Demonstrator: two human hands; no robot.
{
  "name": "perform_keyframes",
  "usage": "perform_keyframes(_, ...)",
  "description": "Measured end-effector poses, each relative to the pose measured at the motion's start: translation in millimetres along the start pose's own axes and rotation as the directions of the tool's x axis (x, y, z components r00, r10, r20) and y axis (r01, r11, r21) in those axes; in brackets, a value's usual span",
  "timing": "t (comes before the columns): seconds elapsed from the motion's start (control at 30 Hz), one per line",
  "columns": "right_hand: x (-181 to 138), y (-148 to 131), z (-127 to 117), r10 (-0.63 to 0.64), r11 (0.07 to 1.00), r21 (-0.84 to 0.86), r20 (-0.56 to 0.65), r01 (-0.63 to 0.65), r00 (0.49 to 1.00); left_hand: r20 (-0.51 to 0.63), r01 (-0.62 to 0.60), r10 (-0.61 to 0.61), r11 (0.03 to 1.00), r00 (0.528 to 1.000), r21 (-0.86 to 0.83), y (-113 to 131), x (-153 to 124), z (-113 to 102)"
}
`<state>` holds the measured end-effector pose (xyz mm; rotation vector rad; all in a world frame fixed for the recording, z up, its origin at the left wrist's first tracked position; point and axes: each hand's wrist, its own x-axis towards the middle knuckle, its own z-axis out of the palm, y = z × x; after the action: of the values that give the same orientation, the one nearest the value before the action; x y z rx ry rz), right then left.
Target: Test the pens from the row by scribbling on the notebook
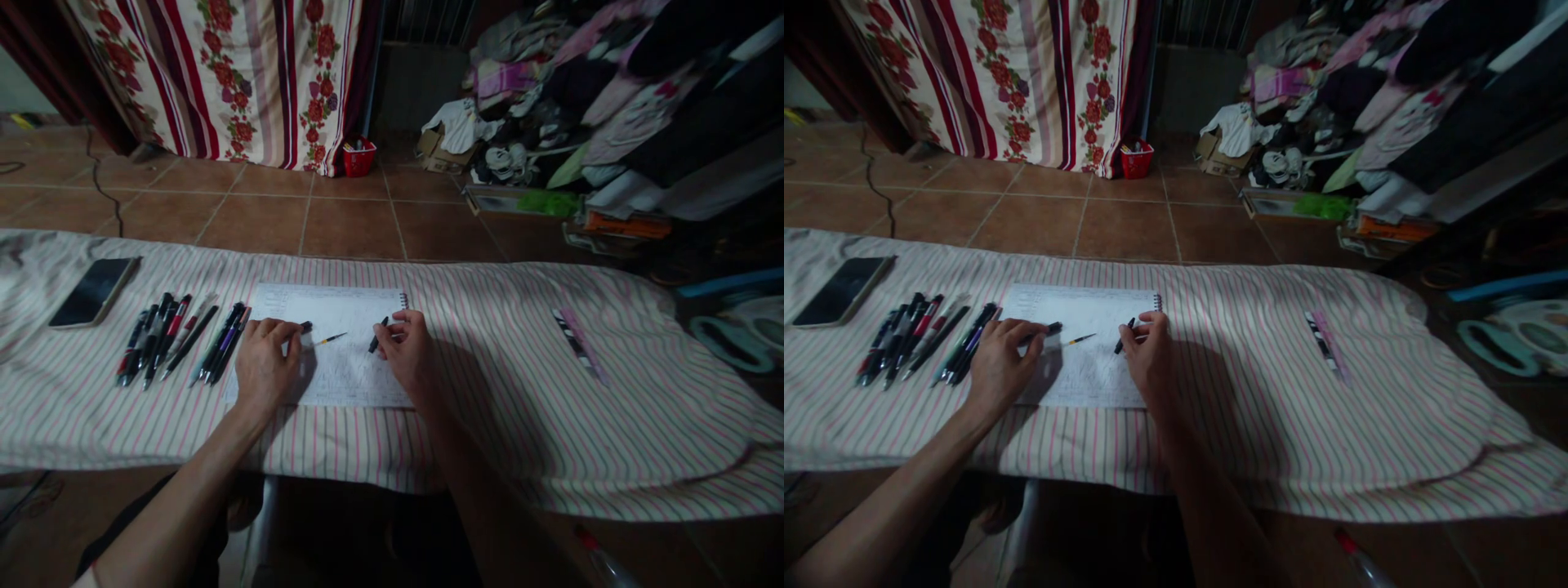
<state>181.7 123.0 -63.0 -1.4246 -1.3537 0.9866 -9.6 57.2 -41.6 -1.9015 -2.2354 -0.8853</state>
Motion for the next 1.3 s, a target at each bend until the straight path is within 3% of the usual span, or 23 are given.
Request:
perform_keyframes(0.2, 1, -4, 2, 0.008, 0.997, -0.078, 0.016, -0.006, 1.0, 0.016, 0.0, -0.001, 0.998, 1.0, 0.061, -23, 2, -3)
perform_keyframes(0.53, 2, -1, 3, 0.039, 0.976, -0.217, 0.061, -0.025, 0.997, 0.057, -0.048, 0.046, 0.998, 0.997, 0.045, -33, 3, -4)
perform_keyframes(0.73, 4, 0, 4, -0.136, 0.881, -0.453, 0.031, 0.135, 0.99, 0.077, -0.071, 0.066, 0.996, 0.995, 0.062, -34, 3, -1)
perform_keyframes(1.1, 3, 4, 2, -0.311, 0.82, -0.512, -0.02, 0.258, 0.95, 0.104, -0.081, 0.075, 0.995, 0.992, 0.052, -44, 2, -1)
perform_keyframes(1.2, 0, -2, 1, -0.403, 0.759, -0.562, -0.012, 0.327, 0.915, 0.098, -0.092, 0.087, 0.994, 0.991, 0.05, -45, 2, 0)
perform_keyframes(1.3, -3, -10, 0, -0.531, 0.682, -0.564, 0.057, 0.467, 0.845, 0.092, -0.104, 0.1, 0.994, 0.991, 0.039, -45, 2, -1)
